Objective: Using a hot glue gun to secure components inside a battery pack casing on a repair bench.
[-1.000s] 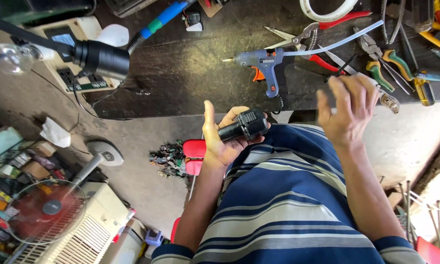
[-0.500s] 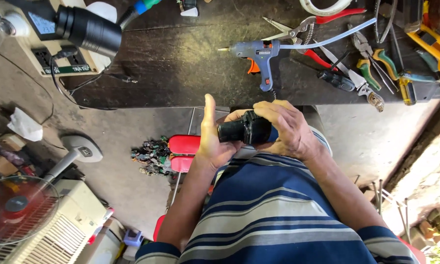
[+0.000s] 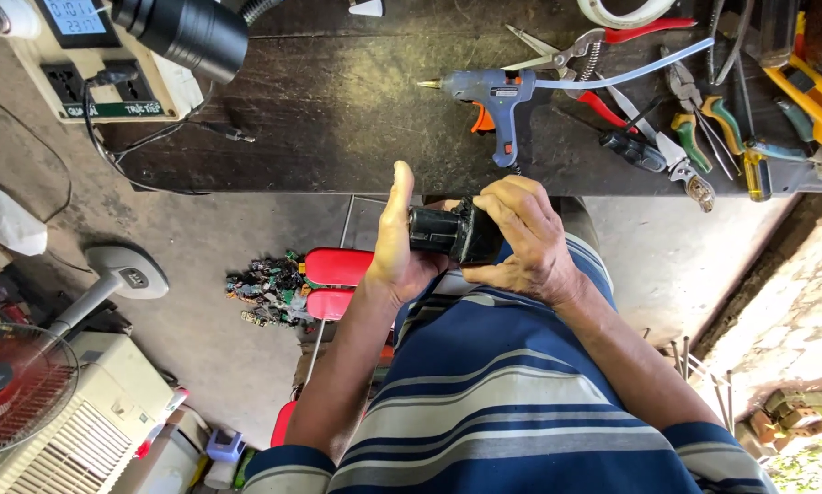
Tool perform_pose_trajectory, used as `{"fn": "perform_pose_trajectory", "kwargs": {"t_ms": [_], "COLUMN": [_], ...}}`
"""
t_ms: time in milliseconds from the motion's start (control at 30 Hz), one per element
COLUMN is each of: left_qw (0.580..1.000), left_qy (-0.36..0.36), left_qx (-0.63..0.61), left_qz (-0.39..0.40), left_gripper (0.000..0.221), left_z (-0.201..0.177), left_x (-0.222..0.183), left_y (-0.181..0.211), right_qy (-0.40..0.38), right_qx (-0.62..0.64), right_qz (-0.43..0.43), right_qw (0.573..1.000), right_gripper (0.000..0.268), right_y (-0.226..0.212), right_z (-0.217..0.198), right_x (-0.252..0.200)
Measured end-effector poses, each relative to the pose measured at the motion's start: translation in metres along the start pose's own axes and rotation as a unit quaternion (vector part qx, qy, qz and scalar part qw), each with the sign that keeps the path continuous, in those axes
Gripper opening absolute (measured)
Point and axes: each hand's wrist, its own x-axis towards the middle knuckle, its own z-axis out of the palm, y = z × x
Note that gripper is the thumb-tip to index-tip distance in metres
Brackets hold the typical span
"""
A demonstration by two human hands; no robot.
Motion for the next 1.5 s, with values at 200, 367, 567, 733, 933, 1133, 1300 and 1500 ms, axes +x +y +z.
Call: {"fn": "perform_pose_trajectory", "kwargs": {"t_ms": [200,367,567,733,933,1133,1300,1500], "left_qw": [1.000,1.000,0.999,0.908,0.551,0.615,0.763,0.858], "left_qy": [0.015,0.018,0.016,0.101,-0.002,-0.028,-0.011,-0.085], "left_qx": [0.008,0.010,0.038,0.316,0.583,0.564,0.502,0.391], "left_qz": [0.006,0.014,0.025,0.257,0.597,0.550,0.406,0.323], "left_gripper": [0.086,0.085,0.088,0.070,0.079,0.066,0.055,0.065], "left_z": [-0.005,-0.003,-0.003,0.000,-0.035,-0.044,-0.045,-0.054], "left_x": [0.000,0.002,0.001,-0.003,0.004,0.007,-0.005,-0.017], "left_y": [0.001,0.006,0.009,0.006,0.015,0.030,0.041,0.040], "right_qy": [-0.003,0.008,0.006,-0.022,-0.095,-0.112,-0.090,-0.041], "right_qx": [0.014,0.011,-0.010,-0.018,0.301,0.330,0.370,0.408], "right_qz": [0.038,0.030,0.017,0.032,0.389,0.418,0.448,0.454], "right_qw": [0.999,0.999,1.000,0.999,0.866,0.839,0.809,0.791], "right_gripper": [0.074,0.073,0.075,0.071,0.101,0.082,0.060,0.064], "right_y": [0.000,-0.002,0.002,0.011,0.012,0.018,0.011,0.025], "right_z": [0.008,0.006,0.013,0.022,0.007,0.036,0.049,0.042], "right_x": [-0.002,0.006,-0.001,-0.002,-0.011,-0.012,0.003,0.002]}}
